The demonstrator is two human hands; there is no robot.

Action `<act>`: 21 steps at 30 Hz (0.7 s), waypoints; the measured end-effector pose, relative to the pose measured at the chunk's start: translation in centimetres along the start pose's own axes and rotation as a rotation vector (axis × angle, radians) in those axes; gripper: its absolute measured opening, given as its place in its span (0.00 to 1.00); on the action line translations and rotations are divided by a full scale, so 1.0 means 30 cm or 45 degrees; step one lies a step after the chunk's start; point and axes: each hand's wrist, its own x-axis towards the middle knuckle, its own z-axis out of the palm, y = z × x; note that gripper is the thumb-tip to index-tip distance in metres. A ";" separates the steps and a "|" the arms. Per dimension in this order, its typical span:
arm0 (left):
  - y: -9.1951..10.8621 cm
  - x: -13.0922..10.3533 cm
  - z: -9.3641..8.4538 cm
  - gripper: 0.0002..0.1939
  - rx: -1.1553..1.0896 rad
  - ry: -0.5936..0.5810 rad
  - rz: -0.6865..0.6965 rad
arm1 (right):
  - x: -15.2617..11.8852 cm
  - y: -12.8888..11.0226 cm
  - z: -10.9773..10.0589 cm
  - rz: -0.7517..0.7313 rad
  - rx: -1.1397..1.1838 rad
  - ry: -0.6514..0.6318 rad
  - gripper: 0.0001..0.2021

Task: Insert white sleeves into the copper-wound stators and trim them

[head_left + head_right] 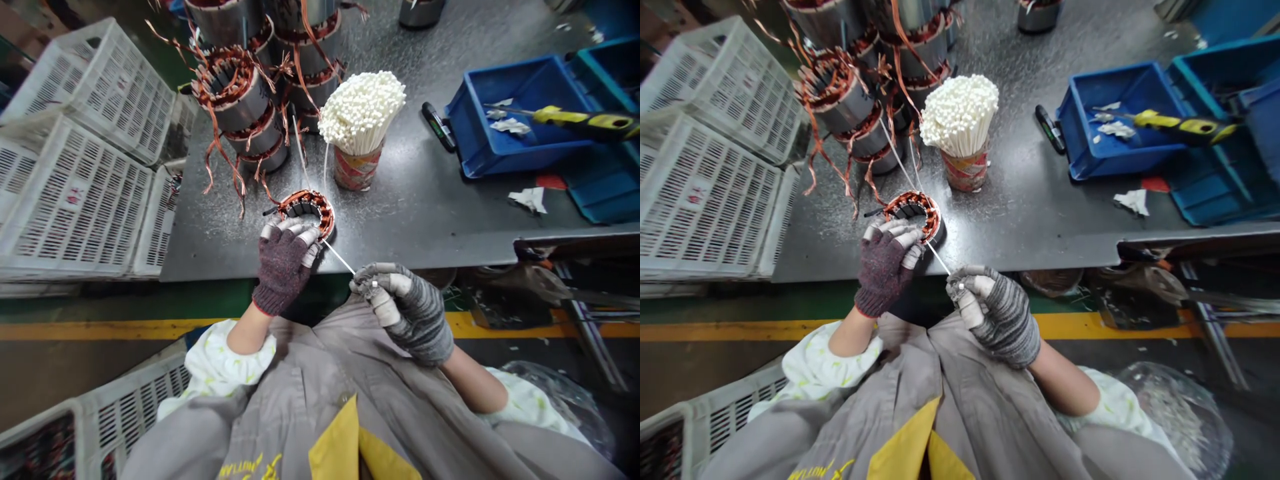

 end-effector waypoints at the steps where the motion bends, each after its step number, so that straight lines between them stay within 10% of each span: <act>1: 0.001 0.000 0.000 0.13 -0.002 -0.011 -0.007 | 0.000 0.003 0.005 0.003 -0.003 0.008 0.07; 21: 0.011 0.002 0.005 0.13 0.017 0.061 0.022 | -0.013 0.013 0.018 -0.034 -0.065 0.006 0.05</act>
